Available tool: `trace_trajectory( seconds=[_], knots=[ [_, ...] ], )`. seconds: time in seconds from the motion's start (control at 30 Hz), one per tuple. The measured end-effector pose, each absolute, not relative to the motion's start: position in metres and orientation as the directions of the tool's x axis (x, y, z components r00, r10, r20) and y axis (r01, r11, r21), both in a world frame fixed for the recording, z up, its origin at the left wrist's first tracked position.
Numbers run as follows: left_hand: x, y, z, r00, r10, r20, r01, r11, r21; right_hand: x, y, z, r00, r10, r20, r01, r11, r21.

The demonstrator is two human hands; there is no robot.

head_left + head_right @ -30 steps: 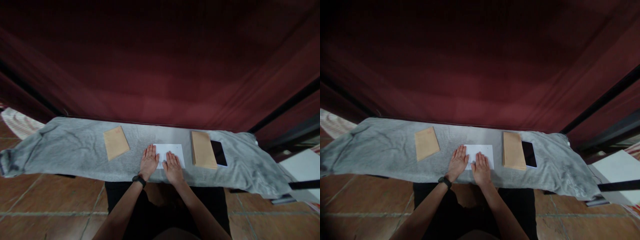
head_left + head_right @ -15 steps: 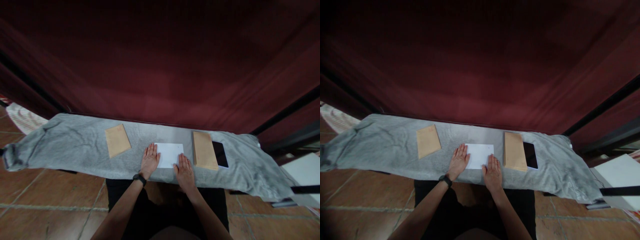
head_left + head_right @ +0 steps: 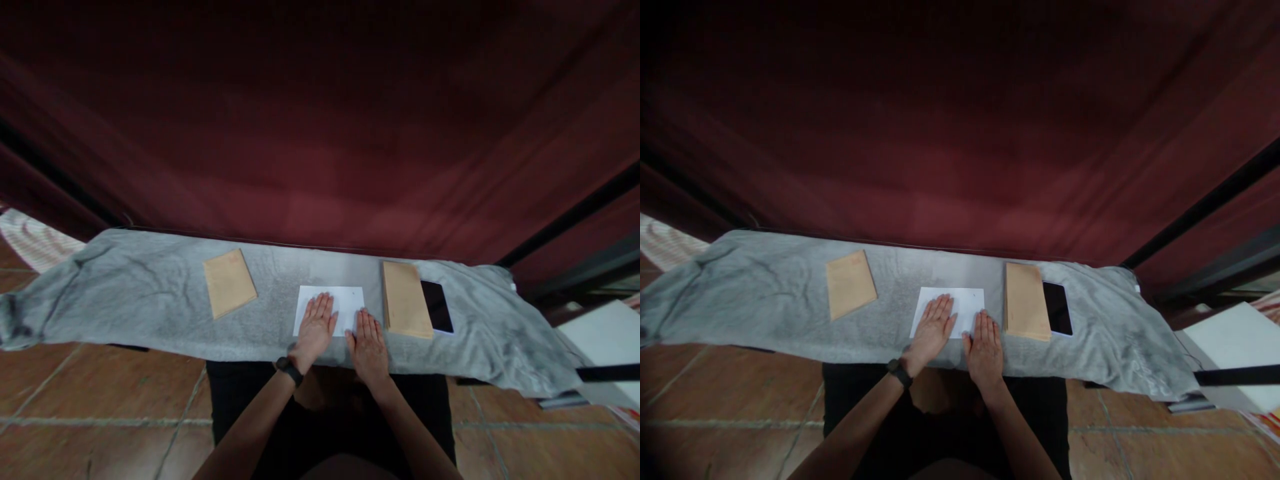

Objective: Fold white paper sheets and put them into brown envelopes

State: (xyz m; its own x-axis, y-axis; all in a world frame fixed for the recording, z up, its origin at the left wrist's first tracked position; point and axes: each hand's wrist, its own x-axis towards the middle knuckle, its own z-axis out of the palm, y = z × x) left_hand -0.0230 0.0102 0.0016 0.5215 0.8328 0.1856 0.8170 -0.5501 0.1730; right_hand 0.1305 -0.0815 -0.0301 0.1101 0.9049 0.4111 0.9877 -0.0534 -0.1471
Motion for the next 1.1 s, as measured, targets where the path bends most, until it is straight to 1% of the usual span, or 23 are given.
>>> trace_trajectory(
  seconds=[0.13,0.33,0.5,0.73,0.87,1.1],
  knots=[
    [0.000,0.001,-0.003,0.601,0.786,0.144,0.763,-0.618,0.189,0.130,-0.081,-0.029,0.100,0.905,0.413,0.991,-0.052,-0.125],
    [0.007,0.013,-0.010,0.608,0.781,0.145,0.763,-0.625,0.165,0.132,-0.082,-0.031,0.086,0.903,0.422,0.991,-0.035,-0.128],
    [0.013,0.026,-0.007,0.628,0.766,0.139,0.748,-0.643,0.165,0.132,-0.083,-0.032,0.086,0.907,0.413,0.990,-0.030,-0.139],
    [0.013,0.030,0.003,0.729,0.676,0.109,0.648,-0.733,0.207,0.133,-0.085,-0.031,0.078,0.920,0.383,0.991,-0.029,-0.133],
    [0.008,0.020,0.004,0.777,0.621,0.105,0.597,-0.779,0.191,0.133,-0.086,-0.030,0.075,0.930,0.361,0.993,-0.038,-0.109],
    [0.001,0.010,0.000,0.802,0.583,0.132,0.561,-0.810,0.172,0.133,-0.087,-0.027,0.054,0.935,0.350,0.996,-0.027,-0.082]
  ],
)
